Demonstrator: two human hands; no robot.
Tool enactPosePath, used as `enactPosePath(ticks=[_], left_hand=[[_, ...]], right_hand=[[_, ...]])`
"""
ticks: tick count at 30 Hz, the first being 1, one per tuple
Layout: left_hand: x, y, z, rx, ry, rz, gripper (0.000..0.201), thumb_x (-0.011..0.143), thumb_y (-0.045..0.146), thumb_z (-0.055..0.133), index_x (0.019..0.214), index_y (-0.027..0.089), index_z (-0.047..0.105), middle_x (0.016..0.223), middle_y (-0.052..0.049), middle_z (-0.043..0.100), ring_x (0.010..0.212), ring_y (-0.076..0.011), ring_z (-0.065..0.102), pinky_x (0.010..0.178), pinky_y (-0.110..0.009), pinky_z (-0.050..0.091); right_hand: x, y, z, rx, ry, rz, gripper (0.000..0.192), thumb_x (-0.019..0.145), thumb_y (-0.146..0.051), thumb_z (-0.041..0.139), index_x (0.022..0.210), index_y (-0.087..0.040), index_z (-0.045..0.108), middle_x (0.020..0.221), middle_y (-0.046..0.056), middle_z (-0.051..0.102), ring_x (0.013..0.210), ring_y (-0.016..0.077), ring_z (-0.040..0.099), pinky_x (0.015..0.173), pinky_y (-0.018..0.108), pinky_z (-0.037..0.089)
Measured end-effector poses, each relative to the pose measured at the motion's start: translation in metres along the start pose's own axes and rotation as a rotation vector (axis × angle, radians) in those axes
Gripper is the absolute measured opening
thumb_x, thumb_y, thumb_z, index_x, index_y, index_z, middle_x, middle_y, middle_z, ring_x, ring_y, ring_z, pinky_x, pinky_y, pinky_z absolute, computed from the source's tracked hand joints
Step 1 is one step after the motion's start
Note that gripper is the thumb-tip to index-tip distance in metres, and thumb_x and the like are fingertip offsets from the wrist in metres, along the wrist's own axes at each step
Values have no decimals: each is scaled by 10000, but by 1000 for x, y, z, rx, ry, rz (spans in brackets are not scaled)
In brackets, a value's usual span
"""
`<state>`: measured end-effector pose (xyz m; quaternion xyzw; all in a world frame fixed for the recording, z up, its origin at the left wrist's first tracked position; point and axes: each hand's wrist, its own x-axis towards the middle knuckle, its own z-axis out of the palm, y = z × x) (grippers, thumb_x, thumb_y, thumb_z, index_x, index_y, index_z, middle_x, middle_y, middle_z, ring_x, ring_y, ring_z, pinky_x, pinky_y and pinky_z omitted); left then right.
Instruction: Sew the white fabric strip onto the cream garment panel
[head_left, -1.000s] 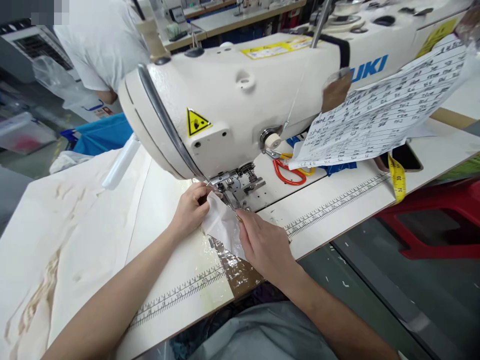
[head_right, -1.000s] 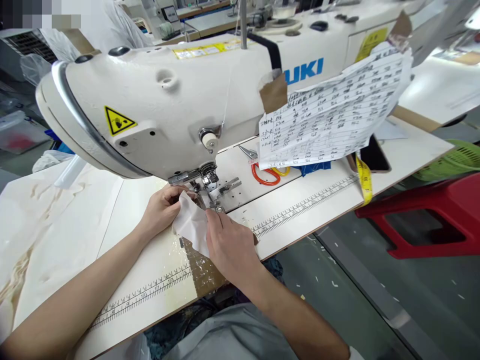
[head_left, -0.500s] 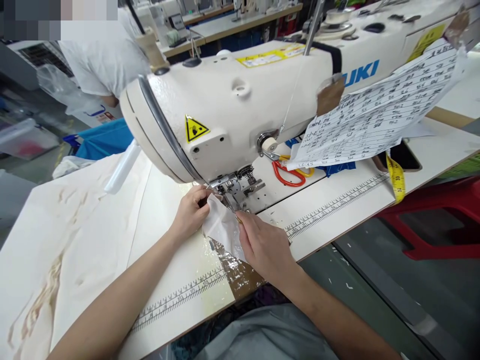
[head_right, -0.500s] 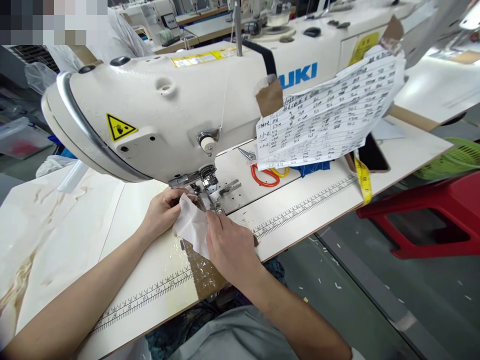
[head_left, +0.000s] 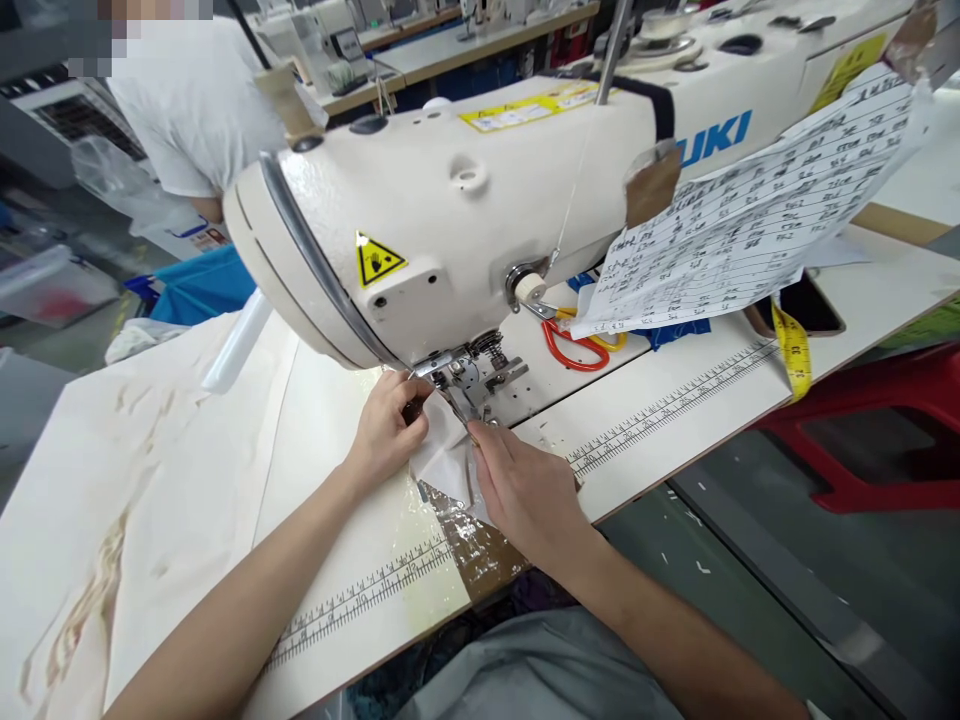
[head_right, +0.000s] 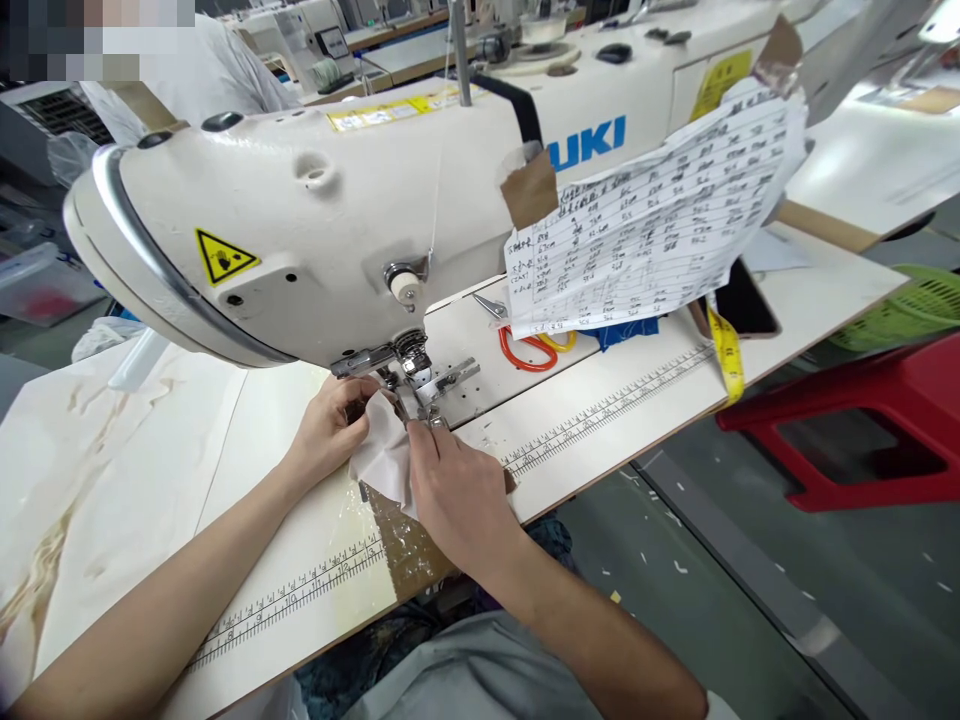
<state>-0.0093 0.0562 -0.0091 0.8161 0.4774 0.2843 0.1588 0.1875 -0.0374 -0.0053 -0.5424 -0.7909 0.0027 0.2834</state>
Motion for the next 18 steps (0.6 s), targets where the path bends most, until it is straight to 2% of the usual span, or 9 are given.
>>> enactPosePath(ticks=[7,13,18], left_hand=[[2,-2,-1,-198,-1,-141,135,818,269,536,787,201,648,825,-51,648,830,-206,606,708,-314,498],[4,3,-4,-265,14,-267,172,769,336,589,787,191,680,792,-44,644,769,-190,592,641,-281,480],[7,8,-4,-295,37,-265,163,732,337,596,743,196,678,804,-41,685,783,-199,626,678,-291,491]], right_hand=[[-4,0,2,-3,95,2,259,985,-126,444,1150,-81,639,824,46,738,597,151,650,480,282,378],[-3,0,0,8,41,38,241,964,-131,492,1159,-106,630,813,29,726,596,147,637,497,275,367],[-3,0,0,29,29,55,223,947,-116,512,1145,-118,617,820,34,721,627,154,645,517,278,355]])
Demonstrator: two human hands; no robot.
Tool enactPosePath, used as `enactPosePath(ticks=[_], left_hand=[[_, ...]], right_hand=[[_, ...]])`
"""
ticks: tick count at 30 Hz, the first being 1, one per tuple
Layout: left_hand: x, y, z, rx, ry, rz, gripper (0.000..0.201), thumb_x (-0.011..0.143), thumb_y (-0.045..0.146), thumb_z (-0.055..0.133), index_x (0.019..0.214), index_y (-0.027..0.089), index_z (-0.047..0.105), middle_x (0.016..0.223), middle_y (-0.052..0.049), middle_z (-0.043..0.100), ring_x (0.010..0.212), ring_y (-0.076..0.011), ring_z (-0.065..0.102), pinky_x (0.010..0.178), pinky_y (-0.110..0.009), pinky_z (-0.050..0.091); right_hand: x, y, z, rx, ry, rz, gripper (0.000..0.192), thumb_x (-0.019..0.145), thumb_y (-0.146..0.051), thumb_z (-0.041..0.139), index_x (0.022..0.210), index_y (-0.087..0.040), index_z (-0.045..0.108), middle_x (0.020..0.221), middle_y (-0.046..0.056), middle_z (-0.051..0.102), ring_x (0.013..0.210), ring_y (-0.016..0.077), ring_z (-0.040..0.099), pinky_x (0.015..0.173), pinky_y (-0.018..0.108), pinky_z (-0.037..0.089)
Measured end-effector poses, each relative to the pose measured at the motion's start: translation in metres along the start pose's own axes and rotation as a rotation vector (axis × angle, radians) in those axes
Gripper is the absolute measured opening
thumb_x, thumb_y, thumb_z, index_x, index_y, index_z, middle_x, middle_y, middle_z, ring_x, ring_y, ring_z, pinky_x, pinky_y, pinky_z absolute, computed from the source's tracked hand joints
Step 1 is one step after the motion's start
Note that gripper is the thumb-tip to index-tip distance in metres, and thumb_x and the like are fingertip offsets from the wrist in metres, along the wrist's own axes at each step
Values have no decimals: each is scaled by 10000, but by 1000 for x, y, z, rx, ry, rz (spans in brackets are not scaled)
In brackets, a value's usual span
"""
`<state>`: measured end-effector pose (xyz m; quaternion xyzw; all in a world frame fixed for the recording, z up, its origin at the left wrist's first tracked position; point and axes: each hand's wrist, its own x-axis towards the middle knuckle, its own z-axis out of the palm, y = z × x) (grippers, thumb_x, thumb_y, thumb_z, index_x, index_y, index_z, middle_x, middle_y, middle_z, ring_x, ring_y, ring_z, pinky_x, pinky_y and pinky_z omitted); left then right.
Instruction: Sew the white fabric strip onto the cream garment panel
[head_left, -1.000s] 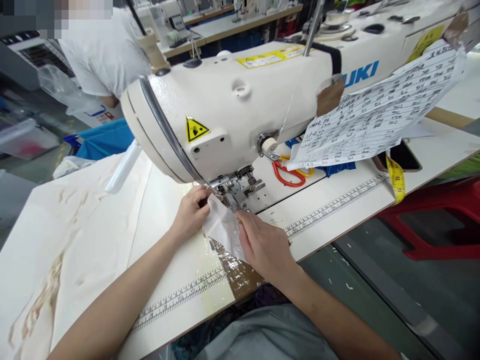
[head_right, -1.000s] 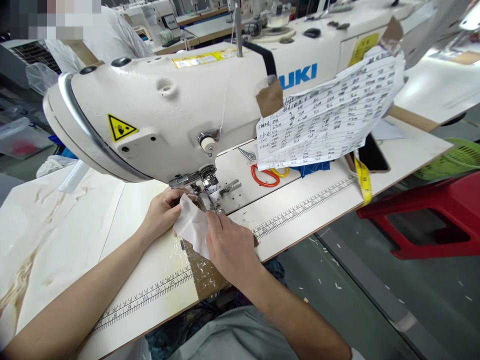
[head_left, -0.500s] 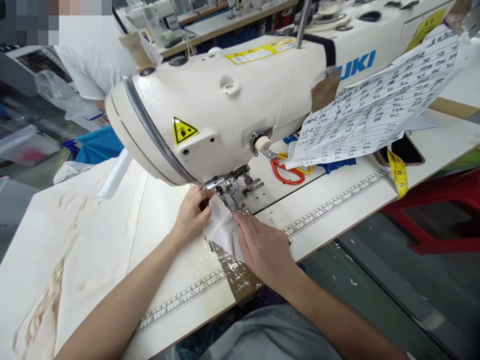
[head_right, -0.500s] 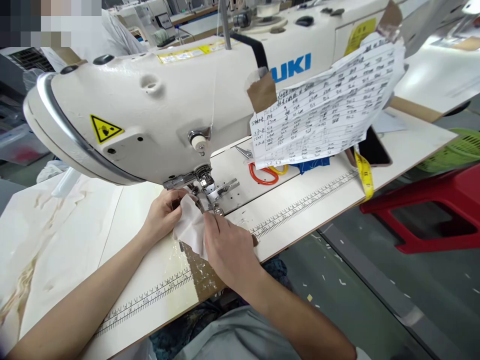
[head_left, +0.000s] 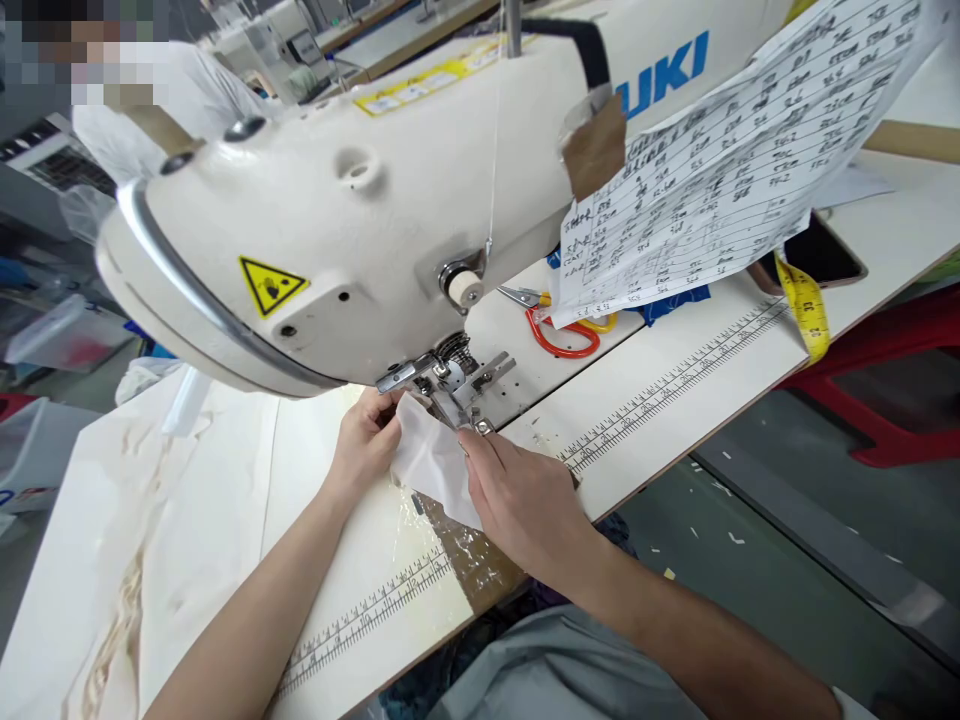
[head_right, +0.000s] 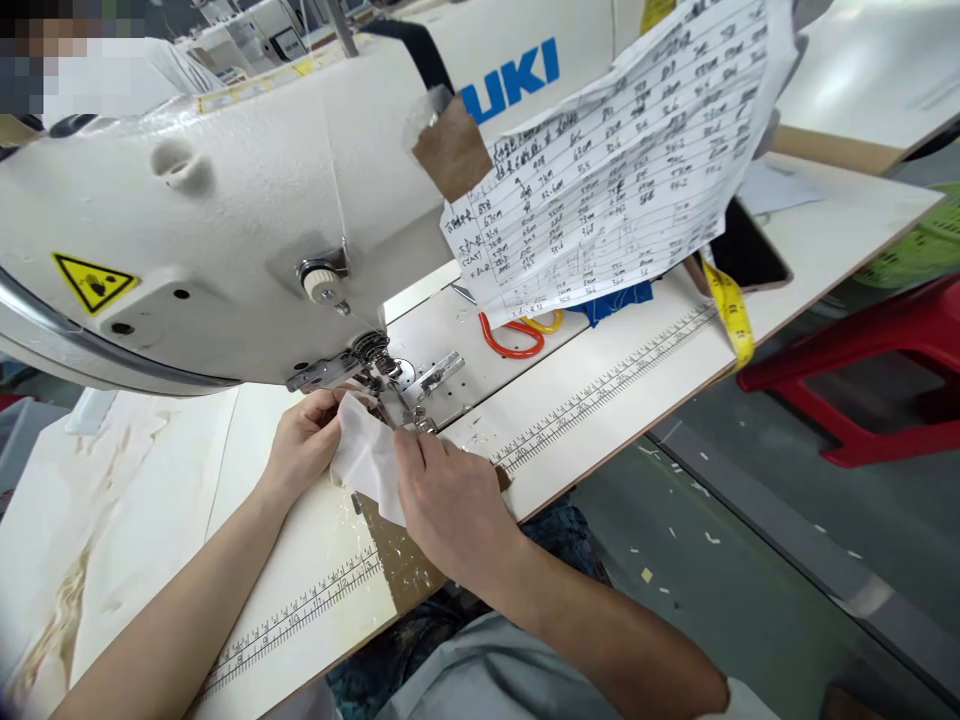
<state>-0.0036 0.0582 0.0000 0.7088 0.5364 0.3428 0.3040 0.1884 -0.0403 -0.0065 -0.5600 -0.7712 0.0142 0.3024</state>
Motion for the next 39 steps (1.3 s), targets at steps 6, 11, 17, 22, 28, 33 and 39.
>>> enactPosePath(ticks=[6,11,17,22,28,33,39], left_hand=[[0,1,0,13,-6,6,144,726,311,591,748,198,678,844,-50,708,829,-218,649,691,-300,501],[-1,-1,-1,34,-10,-10,171,727,306,569,766,198,695,840,-47,703,817,-210,637,694,-302,490],[-1,-2,-2,37,-32,-16,181,724,314,571,781,192,691,874,-51,704,845,-215,644,699,-304,484],[-2,0,-1,119,-41,58,195,695,260,507,804,203,658,851,-29,693,805,-198,624,710,-311,481],[-2,1,3,339,13,237,219,669,199,497,852,220,616,879,-37,671,850,-221,607,746,-344,491],[-3,-4,3,402,13,277,244,684,186,501,893,221,623,903,-44,695,858,-216,630,734,-330,506],[-2,-7,1,356,33,252,159,718,216,506,827,218,622,857,-34,694,823,-198,642,693,-299,499]], right_hand=[[1,0,0,5,25,-12,228,958,-117,500,1155,-103,615,820,34,721,629,151,641,521,273,366],[1,0,0,-4,17,-16,229,980,-131,471,1159,-105,613,818,31,723,611,143,635,514,266,369],[2,-1,-1,-34,-45,2,210,983,-142,485,1162,-129,593,841,29,723,647,145,655,514,270,375],[3,-3,-1,-83,-117,29,223,989,-141,485,1195,-147,570,879,25,721,657,143,656,503,278,393],[3,-2,1,-100,-103,12,269,994,-134,462,1246,-128,557,900,45,722,653,150,646,497,289,420],[3,-3,2,-102,-93,8,273,991,-127,465,1245,-122,566,896,49,718,646,156,643,493,295,429],[2,-3,0,-95,-86,9,257,978,-121,482,1215,-126,581,853,30,697,639,159,646,474,290,427]])
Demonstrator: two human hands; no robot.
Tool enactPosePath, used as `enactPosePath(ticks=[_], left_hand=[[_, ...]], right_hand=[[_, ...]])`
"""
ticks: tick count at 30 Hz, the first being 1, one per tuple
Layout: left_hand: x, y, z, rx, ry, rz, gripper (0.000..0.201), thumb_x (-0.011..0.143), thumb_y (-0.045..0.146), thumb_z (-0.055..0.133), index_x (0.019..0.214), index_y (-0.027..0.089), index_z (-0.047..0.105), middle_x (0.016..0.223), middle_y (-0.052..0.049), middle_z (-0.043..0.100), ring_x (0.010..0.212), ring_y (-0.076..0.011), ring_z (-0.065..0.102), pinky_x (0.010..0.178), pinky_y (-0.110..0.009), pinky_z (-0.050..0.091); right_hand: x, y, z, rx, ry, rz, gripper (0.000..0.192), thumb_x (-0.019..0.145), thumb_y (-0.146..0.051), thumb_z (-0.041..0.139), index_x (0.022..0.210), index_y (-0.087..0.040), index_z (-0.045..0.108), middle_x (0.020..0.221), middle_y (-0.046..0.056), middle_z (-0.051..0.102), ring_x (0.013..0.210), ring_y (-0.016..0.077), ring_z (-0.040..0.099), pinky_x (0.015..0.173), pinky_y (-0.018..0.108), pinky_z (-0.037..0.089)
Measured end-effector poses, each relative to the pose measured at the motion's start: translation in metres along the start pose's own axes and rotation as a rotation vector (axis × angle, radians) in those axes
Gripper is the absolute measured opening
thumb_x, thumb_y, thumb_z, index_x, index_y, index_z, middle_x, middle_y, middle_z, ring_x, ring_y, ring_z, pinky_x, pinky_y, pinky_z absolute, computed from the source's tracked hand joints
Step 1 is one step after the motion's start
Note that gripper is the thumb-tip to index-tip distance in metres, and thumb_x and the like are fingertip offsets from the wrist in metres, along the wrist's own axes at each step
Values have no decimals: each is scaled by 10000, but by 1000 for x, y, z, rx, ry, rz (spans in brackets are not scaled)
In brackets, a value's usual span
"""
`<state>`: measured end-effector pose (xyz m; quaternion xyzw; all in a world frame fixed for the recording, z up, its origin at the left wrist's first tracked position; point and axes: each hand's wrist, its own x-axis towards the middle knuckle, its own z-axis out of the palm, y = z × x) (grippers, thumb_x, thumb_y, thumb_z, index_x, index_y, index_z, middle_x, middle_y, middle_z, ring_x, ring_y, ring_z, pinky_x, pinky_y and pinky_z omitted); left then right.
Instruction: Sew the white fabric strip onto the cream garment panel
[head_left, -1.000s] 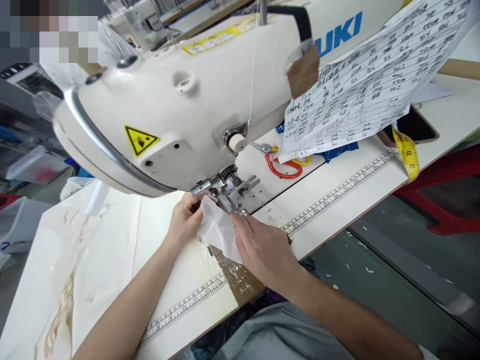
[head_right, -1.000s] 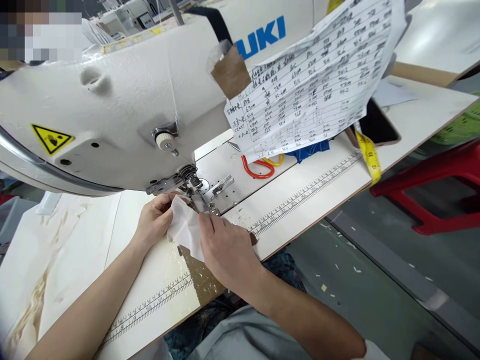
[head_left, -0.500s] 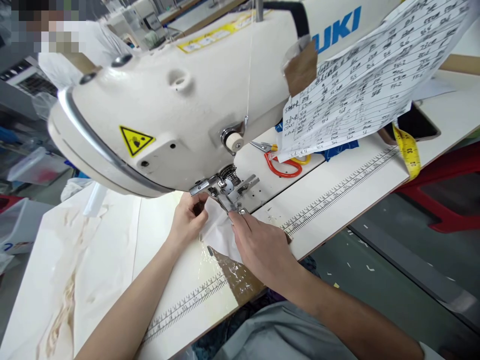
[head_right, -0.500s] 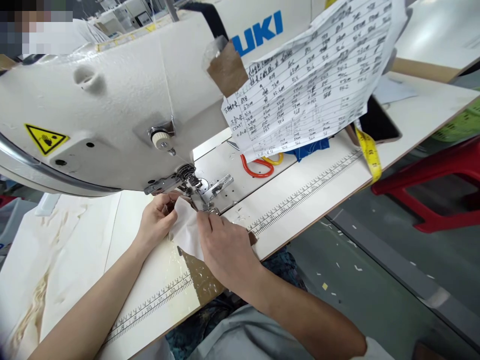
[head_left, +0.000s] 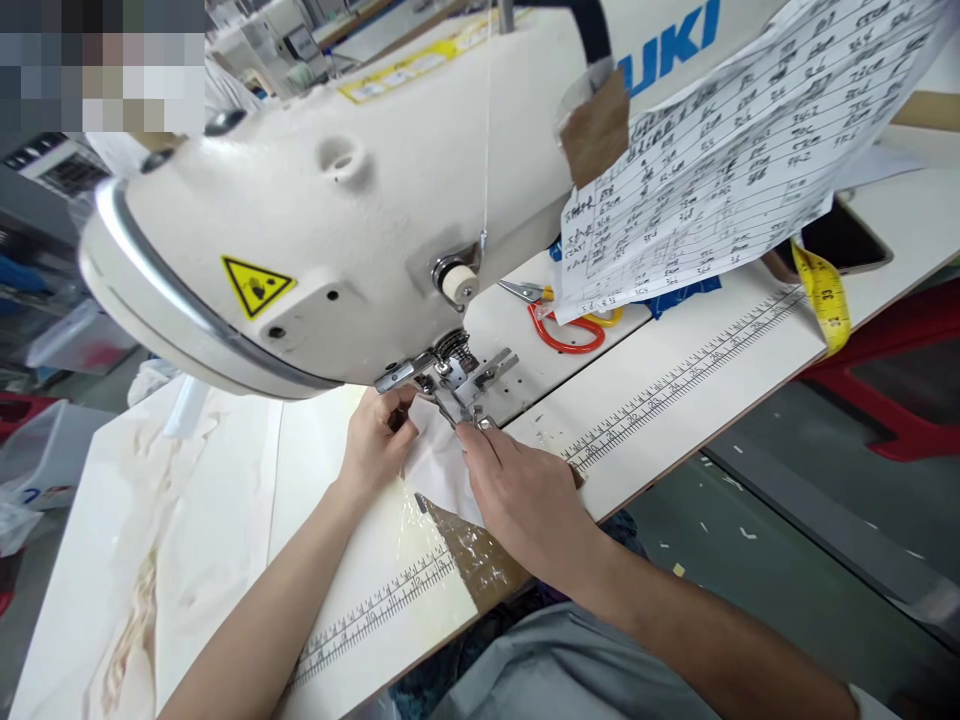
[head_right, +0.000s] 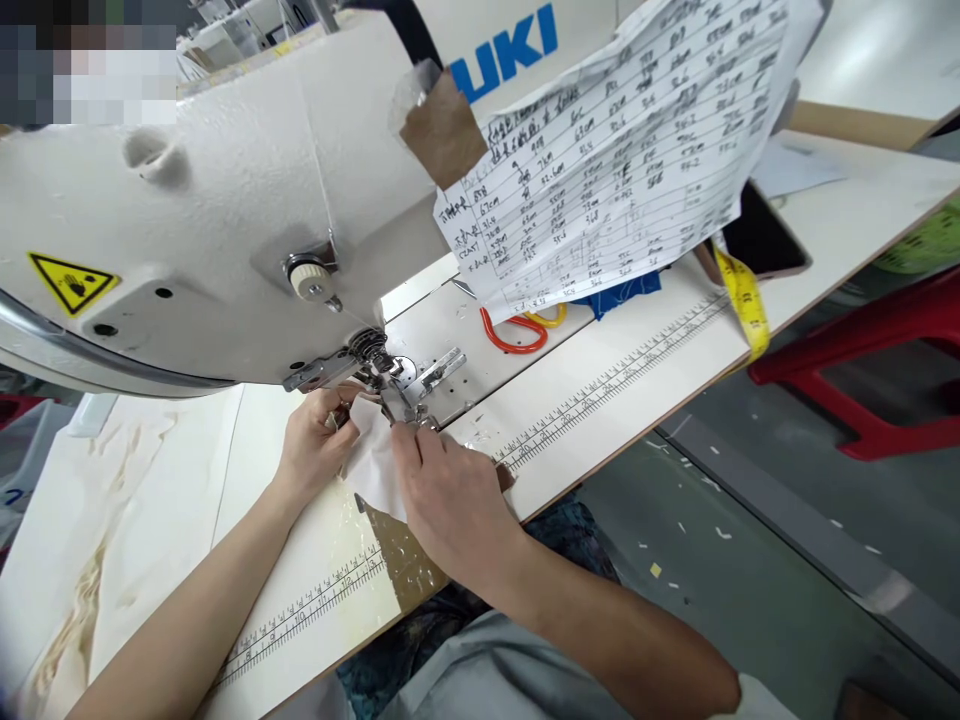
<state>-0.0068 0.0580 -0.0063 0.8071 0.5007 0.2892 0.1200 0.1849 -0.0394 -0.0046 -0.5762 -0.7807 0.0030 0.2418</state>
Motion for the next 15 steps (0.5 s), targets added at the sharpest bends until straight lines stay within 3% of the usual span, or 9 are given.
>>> enactPosePath(ticks=[9,15], left_hand=[[4,13,-3,-207,-16,-219,131,741,305,581,760,216,675,885,-29,734,820,-192,671,713,-294,520],[4,12,-3,-235,-10,-236,136,743,313,588,758,217,683,887,-24,739,825,-189,681,716,-289,529]], right_hand=[[1,0,0,4,-8,19,240,977,-131,497,1204,-143,576,868,39,715,676,159,660,517,283,437],[3,0,0,4,-22,27,216,984,-140,501,1182,-147,587,845,34,707,656,154,655,499,286,414]])
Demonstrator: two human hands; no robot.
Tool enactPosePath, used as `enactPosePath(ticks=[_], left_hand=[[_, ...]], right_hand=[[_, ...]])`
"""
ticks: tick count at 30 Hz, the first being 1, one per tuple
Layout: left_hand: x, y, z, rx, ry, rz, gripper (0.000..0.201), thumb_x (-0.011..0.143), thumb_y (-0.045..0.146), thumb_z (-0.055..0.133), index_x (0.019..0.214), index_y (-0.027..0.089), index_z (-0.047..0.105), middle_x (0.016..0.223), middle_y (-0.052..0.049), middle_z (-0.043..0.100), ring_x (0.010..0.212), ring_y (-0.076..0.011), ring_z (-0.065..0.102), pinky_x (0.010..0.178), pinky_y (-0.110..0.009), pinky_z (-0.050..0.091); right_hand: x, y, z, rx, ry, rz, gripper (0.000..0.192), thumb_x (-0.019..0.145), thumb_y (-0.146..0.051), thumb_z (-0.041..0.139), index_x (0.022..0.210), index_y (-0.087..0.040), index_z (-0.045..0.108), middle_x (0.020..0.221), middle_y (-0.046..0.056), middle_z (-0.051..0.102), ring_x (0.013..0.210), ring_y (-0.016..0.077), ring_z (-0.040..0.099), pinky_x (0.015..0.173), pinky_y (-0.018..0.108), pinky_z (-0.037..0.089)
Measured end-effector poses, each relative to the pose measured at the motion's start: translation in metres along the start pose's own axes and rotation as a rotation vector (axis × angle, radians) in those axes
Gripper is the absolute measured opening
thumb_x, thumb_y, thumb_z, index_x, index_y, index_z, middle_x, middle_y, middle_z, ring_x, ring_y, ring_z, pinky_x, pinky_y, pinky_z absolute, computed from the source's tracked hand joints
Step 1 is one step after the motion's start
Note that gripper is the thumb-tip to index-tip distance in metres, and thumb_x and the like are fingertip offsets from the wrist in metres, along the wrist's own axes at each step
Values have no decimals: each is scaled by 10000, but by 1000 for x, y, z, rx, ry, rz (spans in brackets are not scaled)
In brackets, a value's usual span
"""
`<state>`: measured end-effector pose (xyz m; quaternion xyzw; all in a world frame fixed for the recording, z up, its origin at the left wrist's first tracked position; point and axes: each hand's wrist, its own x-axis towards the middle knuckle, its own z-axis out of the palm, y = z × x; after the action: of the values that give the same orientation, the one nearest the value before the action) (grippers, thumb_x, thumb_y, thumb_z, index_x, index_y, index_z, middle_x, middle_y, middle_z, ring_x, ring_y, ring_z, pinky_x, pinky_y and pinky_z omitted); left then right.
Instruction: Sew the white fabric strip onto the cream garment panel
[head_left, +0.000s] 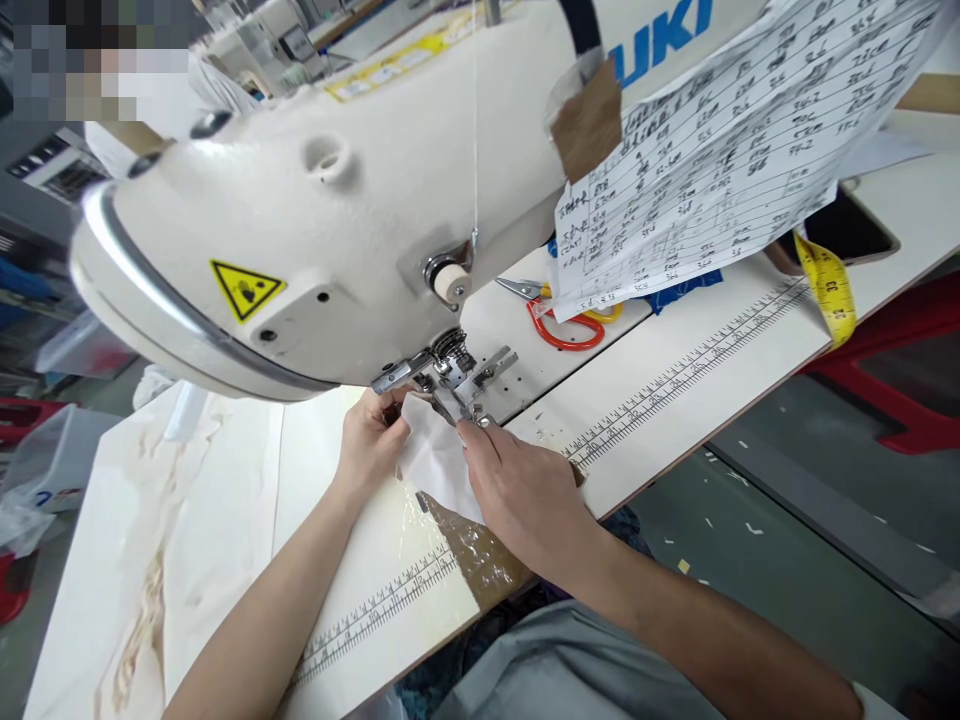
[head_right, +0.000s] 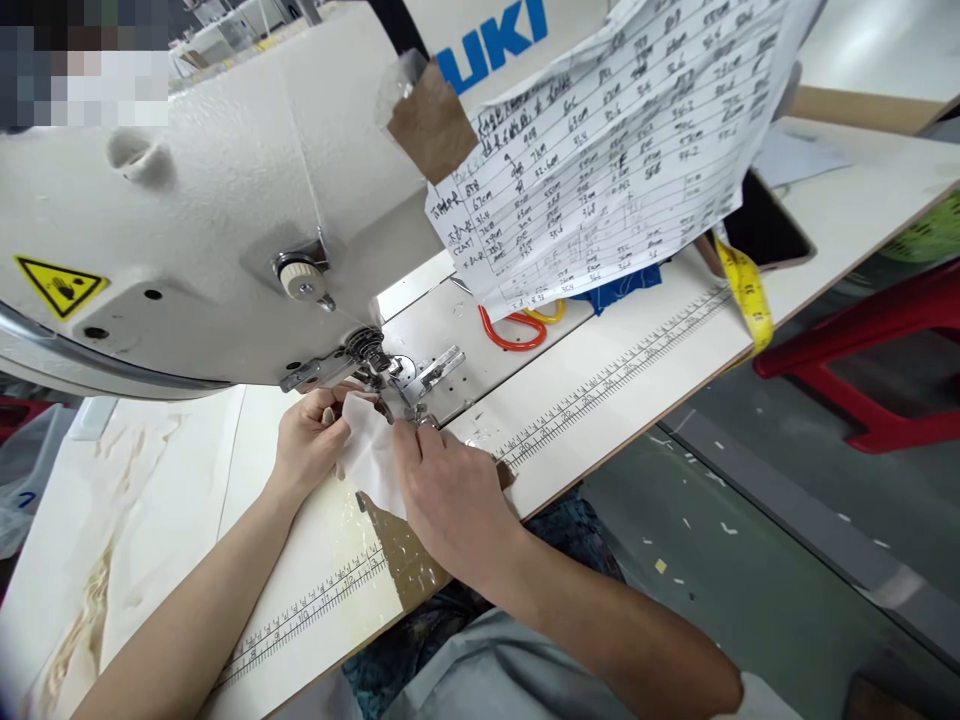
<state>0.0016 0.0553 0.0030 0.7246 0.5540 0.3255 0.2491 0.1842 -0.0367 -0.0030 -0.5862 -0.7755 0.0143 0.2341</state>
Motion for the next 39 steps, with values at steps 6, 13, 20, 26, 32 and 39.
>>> enactPosePath(ticks=[6,13,20,26,32,39], left_hand=[[0,-10,-3,294,54,377,152,803,183,536,855,222,673,930,-41,743,883,-198,678,762,-322,536],[2,-7,-9,605,-85,750,220,931,148,482,974,197,692,967,-87,726,906,-223,661,827,-394,569],[-10,9,-17,600,-223,743,296,979,127,406,1104,170,671,1083,-129,670,1004,-258,577,835,-429,596],[-29,17,-3,698,-158,638,336,991,111,357,1135,96,661,1126,-155,653,1051,-283,540,854,-421,574],[-42,16,8,724,-151,567,394,1000,125,320,1252,32,609,1272,-184,633,1137,-294,535,881,-421,552],[-50,18,4,802,-210,585,395,999,90,362,1325,41,578,1382,-167,596,1226,-282,533,973,-414,483]], right_hand=[[2,0,-1,-4,-9,3,274,971,-121,508,1231,-141,591,846,31,717,638,150,655,481,280,409],[-1,-1,4,-75,77,-40,289,959,-90,503,1229,-101,606,868,62,737,611,152,654,483,285,405],[-42,0,-19,173,90,-32,199,1000,-138,411,1097,-138,584,807,50,745,589,142,692,489,243,444],[-75,2,-36,251,-5,-105,225,998,-116,334,1066,-168,542,786,37,725,613,155,712,484,234,482],[-77,7,-34,196,-11,-147,270,1022,-138,342,1205,-122,539,818,59,696,658,161,701,561,243,533],[-78,11,-34,143,-50,-216,279,1023,-138,340,1215,-114,541,881,79,707,748,180,717,629,267,560]])
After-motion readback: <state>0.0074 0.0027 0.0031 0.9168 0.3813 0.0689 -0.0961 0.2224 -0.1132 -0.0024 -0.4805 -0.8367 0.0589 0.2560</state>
